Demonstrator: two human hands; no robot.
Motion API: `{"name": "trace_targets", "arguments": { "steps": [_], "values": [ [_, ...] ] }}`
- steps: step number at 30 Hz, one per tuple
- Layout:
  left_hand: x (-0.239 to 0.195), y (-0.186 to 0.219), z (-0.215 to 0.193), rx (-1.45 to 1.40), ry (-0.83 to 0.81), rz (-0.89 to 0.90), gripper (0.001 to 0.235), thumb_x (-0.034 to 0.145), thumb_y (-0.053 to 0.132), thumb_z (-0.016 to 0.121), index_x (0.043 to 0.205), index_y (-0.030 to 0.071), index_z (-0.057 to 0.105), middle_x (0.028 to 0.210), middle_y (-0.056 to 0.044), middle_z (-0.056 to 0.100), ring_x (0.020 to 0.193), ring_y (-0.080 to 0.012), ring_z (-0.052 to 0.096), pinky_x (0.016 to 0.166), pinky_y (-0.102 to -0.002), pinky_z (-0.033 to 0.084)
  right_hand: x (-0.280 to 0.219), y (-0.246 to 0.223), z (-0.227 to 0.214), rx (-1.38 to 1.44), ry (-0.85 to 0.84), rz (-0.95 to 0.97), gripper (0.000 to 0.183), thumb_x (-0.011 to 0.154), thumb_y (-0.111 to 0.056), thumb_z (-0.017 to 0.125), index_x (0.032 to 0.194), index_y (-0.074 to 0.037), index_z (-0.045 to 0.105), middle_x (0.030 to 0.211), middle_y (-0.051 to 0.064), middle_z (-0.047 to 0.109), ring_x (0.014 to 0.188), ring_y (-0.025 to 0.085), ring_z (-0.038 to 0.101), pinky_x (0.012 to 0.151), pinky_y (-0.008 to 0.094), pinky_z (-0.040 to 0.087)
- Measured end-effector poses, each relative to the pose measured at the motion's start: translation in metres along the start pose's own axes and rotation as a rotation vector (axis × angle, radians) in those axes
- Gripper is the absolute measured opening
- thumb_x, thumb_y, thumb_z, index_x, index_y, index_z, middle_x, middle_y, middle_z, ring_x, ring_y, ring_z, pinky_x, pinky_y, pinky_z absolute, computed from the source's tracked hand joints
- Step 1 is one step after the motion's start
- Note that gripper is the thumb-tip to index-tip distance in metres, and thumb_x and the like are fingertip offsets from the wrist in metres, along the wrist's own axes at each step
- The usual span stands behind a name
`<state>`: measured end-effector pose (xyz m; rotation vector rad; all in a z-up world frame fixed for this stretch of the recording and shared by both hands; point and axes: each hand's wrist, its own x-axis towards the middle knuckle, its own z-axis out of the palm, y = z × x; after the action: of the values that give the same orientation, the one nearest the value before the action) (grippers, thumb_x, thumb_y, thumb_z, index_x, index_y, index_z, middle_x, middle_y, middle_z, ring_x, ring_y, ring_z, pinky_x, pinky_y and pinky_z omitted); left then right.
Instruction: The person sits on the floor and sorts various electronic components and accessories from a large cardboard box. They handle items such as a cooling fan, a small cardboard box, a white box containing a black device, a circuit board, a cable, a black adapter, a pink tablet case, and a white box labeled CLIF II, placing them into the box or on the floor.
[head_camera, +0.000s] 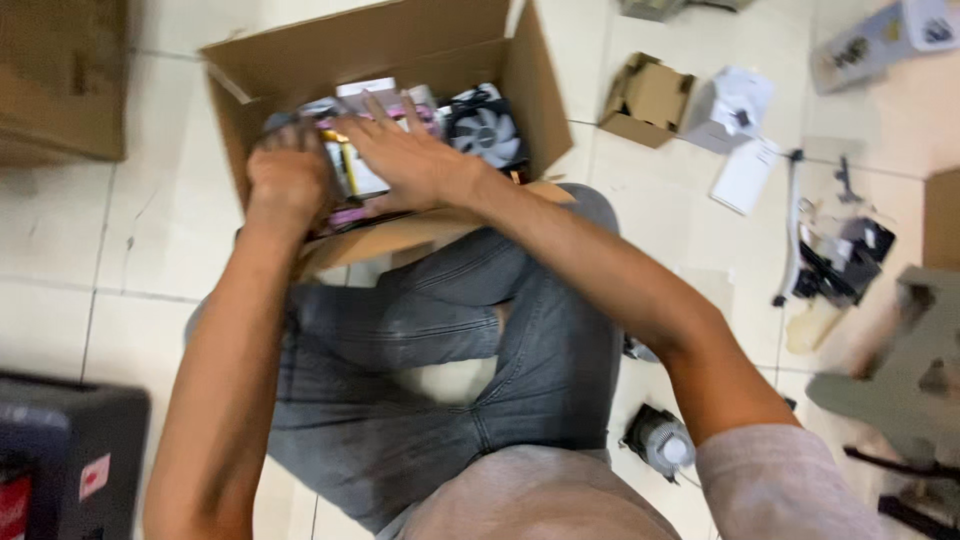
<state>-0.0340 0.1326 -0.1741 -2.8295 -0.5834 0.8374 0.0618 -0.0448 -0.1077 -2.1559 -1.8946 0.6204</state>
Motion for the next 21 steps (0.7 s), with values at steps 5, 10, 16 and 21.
{"name": "trace_targets", "arguments": {
  "steps": [5, 10, 16, 21],
  "values": [
    [-0.071, 0.067, -0.077, 0.199, 0.379, -0.080, 0.093, 0.084, 0.058, 0.061, 0.157, 0.004, 0.040, 0.147, -0.019, 0.055, 0.118, -0.0328, 0.063, 0.090, -0.046, 0.048, -0.116, -0.013, -0.054, 0.130, 0.568, 0.079, 0.100, 0.100, -0.033, 0.095, 0.162, -0.012, 0.020, 0.172, 0.014, 0.031, 0.163, 0.041, 0.013, 0.133, 0.070, 0.004],
    [-0.155, 0.207, -0.198, -0.420, 0.686, 0.447, 0.028, 0.089, 0.011, 0.068, 0.114, 0.005, 0.060, 0.102, -0.018, 0.067, 0.087, -0.0393, 0.067, 0.069, -0.050, 0.053, -0.247, 0.007, -0.061, 0.417, 1.149, 0.409, 0.052, 0.104, -0.022, 0.074, 0.146, -0.010, 0.046, 0.148, 0.010, 0.052, 0.146, 0.027, 0.044, 0.129, 0.044, 0.030],
    [-0.105, 0.371, -0.174, -1.042, 0.433, 0.811, 0.025, 0.095, 0.012, 0.066, 0.118, 0.004, 0.064, 0.086, -0.015, 0.067, 0.085, -0.0378, 0.072, 0.073, -0.048, 0.058, -0.339, 0.094, 0.056, 0.618, 1.384, 0.982, 0.043, 0.097, -0.007, 0.072, 0.134, -0.013, 0.053, 0.126, 0.008, 0.067, 0.127, 0.029, 0.062, 0.103, 0.047, 0.047],
    [-0.043, 0.465, -0.120, -1.177, 0.196, 0.730, 0.032, 0.094, 0.011, 0.066, 0.125, 0.002, 0.062, 0.099, -0.018, 0.067, 0.097, -0.0387, 0.072, 0.082, -0.049, 0.060, -0.360, 0.160, 0.112, 0.780, 1.298, 1.207, 0.046, 0.093, -0.007, 0.074, 0.135, -0.010, 0.055, 0.123, 0.013, 0.067, 0.126, 0.037, 0.063, 0.099, 0.051, 0.052]
  ]
}}
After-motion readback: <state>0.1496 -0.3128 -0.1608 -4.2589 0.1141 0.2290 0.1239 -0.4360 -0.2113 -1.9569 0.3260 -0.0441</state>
